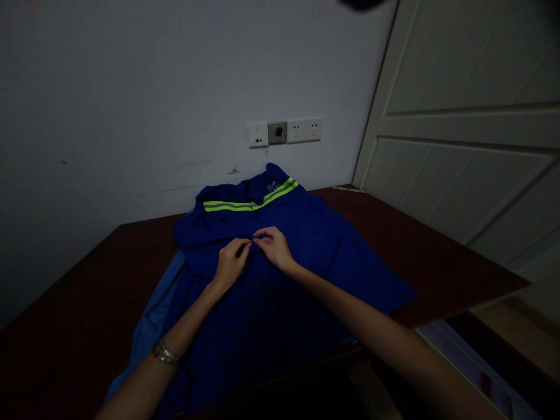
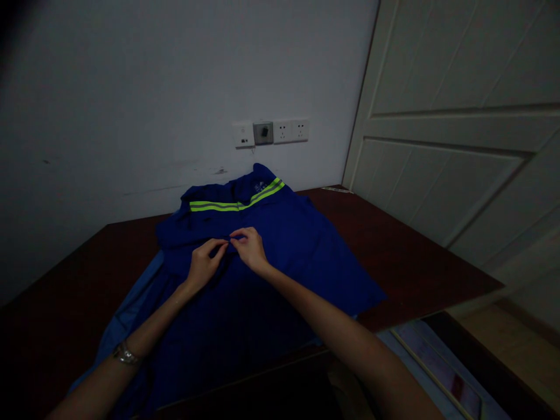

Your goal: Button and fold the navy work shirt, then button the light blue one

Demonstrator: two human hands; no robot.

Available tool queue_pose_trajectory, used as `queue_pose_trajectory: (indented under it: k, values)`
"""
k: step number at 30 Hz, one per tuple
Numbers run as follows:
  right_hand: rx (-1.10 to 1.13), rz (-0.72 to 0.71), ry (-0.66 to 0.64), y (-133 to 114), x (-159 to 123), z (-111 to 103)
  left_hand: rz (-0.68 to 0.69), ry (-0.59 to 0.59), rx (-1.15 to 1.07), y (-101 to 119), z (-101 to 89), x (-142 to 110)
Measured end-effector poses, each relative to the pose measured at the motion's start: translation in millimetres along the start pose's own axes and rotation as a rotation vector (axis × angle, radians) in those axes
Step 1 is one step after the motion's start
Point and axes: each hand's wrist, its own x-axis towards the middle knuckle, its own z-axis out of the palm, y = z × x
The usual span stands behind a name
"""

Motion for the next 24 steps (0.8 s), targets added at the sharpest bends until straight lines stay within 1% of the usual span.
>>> queue_pose_trajectory:
  k: [5, 9, 11, 14, 15, 16, 17, 18, 21, 24]
  values:
    - [0.033, 0.041, -0.004, 6.6, 3.9, 0.1, -0.002, 0.017, -0.021, -1.3, 1.5, -1.4]
    - [0.035, 0.040, 0.000, 7.8, 6.4, -0.9, -0.066, 0.023, -0.051, 1.8, 2.1, -1.8]
    - [0.060, 0.092, -0.004, 5.6, 6.9, -0.6, -0.113, 0.024, -0.075, 4.2, 1.9, -1.3]
    - [0.121, 0.208, -0.042, 0.0, 6.7, -0.6, -0.182, 0.028, -0.116, 6.2, 1.8, -0.7]
    - [0.120, 0.225, -0.060, -2.0, 6.4, -1.1, -0.203, 0.027, -0.128, 6.2, 1.9, -0.6]
    - [0.097, 0.211, -0.081, -3.8, 5.7, -2.1, -0.222, 0.025, -0.138, 5.7, 2.2, -0.7]
    - [0.045, 0.163, -0.099, -5.6, 4.8, -3.5, -0.238, 0.022, -0.145, 4.9, 2.5, -0.7]
    - [-0.032, 0.086, -0.118, -7.4, 3.6, -5.2, -0.252, 0.017, -0.148, 3.9, 2.9, -0.9]
    - [-0.319, -0.219, -0.183, -13.4, -1.6, -11.3, -0.275, -0.002, -0.153, 0.2, 4.0, -1.1]
    - [-0.617, -0.445, -0.288, -22.6, -6.8, -16.5, -0.288, -0.001, -0.170, -2.9, 4.8, -1.3]
